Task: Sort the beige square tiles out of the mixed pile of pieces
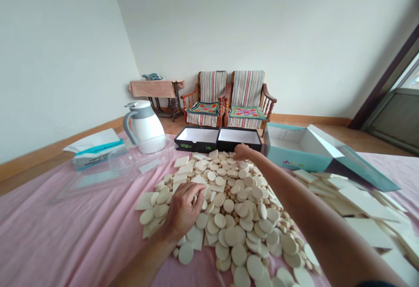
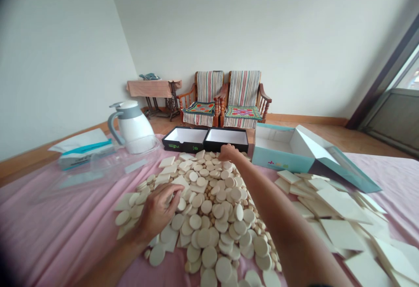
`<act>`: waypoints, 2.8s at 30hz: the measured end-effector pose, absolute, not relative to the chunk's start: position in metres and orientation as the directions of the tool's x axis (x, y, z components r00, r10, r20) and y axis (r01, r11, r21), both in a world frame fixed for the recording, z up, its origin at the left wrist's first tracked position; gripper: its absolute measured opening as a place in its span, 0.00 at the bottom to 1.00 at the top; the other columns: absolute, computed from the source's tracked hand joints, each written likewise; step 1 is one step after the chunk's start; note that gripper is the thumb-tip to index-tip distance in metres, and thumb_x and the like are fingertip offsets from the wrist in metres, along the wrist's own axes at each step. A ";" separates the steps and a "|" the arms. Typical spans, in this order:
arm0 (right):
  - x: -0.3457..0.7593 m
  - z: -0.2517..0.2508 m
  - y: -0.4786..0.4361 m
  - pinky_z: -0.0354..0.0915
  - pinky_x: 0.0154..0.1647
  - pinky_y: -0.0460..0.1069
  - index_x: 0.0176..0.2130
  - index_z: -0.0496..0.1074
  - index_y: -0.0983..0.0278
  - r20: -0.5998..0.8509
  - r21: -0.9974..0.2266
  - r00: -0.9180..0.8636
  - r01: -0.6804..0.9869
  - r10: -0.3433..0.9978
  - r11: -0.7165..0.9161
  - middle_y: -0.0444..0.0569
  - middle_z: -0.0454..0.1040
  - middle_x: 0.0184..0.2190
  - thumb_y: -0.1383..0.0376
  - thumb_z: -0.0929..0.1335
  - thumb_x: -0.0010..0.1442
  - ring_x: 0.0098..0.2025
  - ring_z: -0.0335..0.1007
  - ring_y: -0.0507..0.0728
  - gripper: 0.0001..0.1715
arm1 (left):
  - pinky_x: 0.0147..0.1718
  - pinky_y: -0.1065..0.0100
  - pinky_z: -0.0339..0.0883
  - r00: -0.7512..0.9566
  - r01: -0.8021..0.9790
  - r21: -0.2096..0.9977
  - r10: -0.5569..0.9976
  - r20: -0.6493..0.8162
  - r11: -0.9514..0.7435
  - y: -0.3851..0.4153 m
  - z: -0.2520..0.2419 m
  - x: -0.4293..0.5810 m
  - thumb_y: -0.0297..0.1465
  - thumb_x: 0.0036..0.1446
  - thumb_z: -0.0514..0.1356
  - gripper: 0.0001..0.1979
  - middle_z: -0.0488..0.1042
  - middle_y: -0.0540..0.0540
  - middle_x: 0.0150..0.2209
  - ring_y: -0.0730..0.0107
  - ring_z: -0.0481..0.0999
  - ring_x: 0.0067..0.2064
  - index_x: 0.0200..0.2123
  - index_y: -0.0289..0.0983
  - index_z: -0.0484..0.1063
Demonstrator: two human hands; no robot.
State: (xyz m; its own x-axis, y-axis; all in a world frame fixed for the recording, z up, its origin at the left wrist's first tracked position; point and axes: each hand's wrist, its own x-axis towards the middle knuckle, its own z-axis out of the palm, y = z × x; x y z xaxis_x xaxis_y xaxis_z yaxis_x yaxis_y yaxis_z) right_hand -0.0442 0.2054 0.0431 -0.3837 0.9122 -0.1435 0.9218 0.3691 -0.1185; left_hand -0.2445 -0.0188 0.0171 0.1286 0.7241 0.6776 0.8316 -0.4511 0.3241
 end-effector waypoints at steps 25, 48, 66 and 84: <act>0.074 0.082 0.079 0.64 0.43 0.51 0.45 0.71 0.63 0.179 -0.363 -0.472 0.784 0.863 0.503 0.51 0.77 0.41 0.59 0.69 0.51 0.42 0.72 0.59 0.21 | 0.39 0.66 0.68 0.157 0.840 0.281 0.704 0.693 -0.464 -0.015 0.017 -0.245 0.27 0.59 0.53 0.08 0.77 0.46 0.34 0.66 0.75 0.38 0.36 0.38 0.72; 0.006 0.054 0.082 0.60 0.53 0.55 0.51 0.72 0.65 0.101 -0.319 -0.522 0.790 0.847 0.524 0.59 0.71 0.53 0.62 0.69 0.54 0.54 0.66 0.64 0.25 | 0.40 0.66 0.68 0.157 0.844 0.273 0.700 0.696 -0.461 -0.015 0.017 -0.245 0.27 0.60 0.53 0.08 0.77 0.46 0.35 0.66 0.75 0.38 0.37 0.38 0.72; 0.202 0.054 0.028 0.61 0.45 0.63 0.53 0.69 0.66 0.546 -0.097 0.218 0.975 0.809 -0.198 0.61 0.71 0.50 0.55 0.62 0.58 0.50 0.65 0.71 0.28 | 0.39 0.67 0.67 0.180 0.864 0.212 0.674 0.716 -0.456 -0.011 0.015 -0.250 0.28 0.59 0.53 0.08 0.78 0.46 0.34 0.66 0.76 0.37 0.37 0.37 0.72; -0.007 0.058 0.124 0.62 0.45 0.54 0.43 0.76 0.63 -0.034 -0.204 -0.391 0.904 0.920 0.376 0.53 0.77 0.44 0.60 0.69 0.51 0.46 0.71 0.63 0.19 | 0.40 0.66 0.67 0.156 0.846 0.247 0.662 0.733 -0.473 -0.014 0.017 -0.248 0.25 0.58 0.54 0.08 0.77 0.47 0.34 0.66 0.75 0.38 0.37 0.37 0.72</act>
State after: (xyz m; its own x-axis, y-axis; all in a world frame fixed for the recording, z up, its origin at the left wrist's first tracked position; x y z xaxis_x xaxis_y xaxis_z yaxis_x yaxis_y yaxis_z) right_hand -0.0065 0.1237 0.0584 -0.3907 0.9199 -0.0341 0.9038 0.3763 -0.2037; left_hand -0.2483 -0.0137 0.0172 0.1563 0.6621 0.7329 0.8458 -0.4729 0.2469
